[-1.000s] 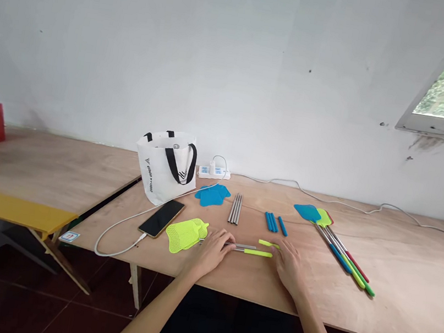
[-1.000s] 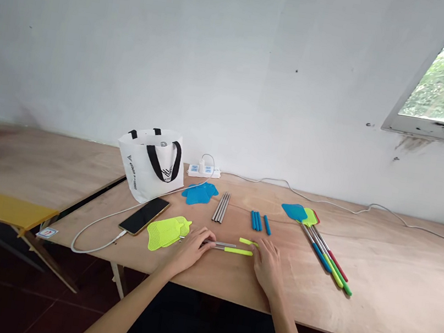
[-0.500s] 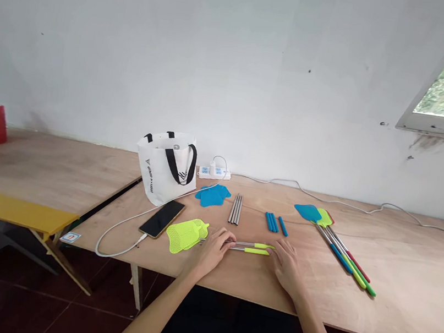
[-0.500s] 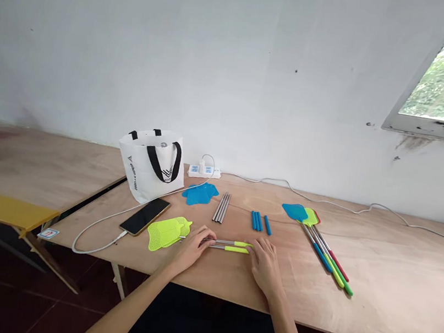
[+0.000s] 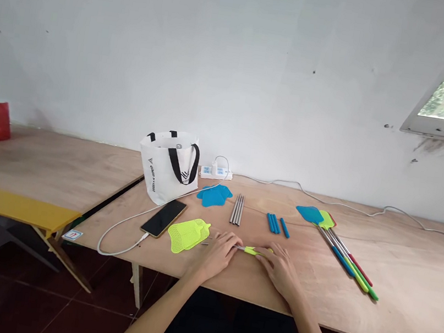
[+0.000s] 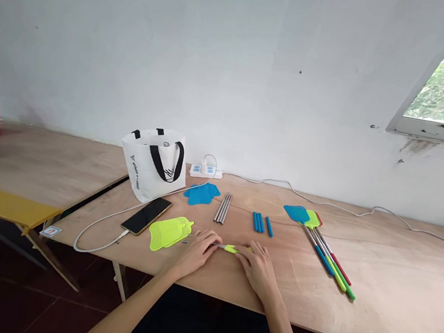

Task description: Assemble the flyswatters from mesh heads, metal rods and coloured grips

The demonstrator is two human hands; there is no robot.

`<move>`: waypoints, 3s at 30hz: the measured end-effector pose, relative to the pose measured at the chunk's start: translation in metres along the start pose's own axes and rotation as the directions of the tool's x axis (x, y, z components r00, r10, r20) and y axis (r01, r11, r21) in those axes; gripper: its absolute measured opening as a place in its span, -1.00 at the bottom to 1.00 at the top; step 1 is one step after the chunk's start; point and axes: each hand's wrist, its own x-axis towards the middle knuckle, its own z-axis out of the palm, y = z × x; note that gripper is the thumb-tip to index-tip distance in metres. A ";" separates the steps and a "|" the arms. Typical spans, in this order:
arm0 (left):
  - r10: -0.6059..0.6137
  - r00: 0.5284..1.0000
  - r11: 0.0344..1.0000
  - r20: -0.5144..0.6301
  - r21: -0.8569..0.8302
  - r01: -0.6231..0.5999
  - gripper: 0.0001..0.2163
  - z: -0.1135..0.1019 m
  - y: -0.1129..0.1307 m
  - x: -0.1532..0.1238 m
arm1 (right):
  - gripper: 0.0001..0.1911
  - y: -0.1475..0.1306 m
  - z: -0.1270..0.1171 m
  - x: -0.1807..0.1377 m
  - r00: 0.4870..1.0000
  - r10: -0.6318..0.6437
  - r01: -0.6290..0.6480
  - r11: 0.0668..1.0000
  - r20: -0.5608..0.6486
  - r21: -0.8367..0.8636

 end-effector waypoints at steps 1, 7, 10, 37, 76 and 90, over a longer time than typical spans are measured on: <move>0.002 1.000 1.000 -0.003 0.029 -0.002 -0.80 0.000 0.000 0.000 | -0.66 0.000 0.000 0.000 1.000 0.007 -0.007 1.000 0.005 -0.001; -0.027 0.999 0.998 -0.022 0.062 0.028 -0.73 0.000 -0.003 0.000 | -0.63 -0.001 -0.001 0.000 0.998 0.019 -0.018 1.000 0.054 -0.002; -0.065 0.997 0.996 -0.032 0.054 0.067 -0.80 0.000 -0.003 0.000 | -0.66 0.000 0.000 0.000 0.999 0.031 -0.031 0.999 0.037 -0.007; -0.030 0.994 0.994 -0.105 0.098 0.041 -0.82 0.007 -0.009 -0.001 | -0.76 0.005 0.011 -0.003 0.990 0.110 -0.116 0.991 -0.087 -0.066; -0.316 0.942 0.942 0.118 0.156 0.296 -0.73 -0.110 -0.013 -0.033 | -0.70 -0.022 -0.004 -0.006 0.998 -0.018 0.005 0.981 -0.063 -0.196; -0.593 0.805 0.708 -0.013 0.468 0.529 -0.26 -0.112 -0.040 -0.027 | -0.65 -0.025 0.006 0.000 0.997 -0.037 0.026 0.985 -0.061 -0.170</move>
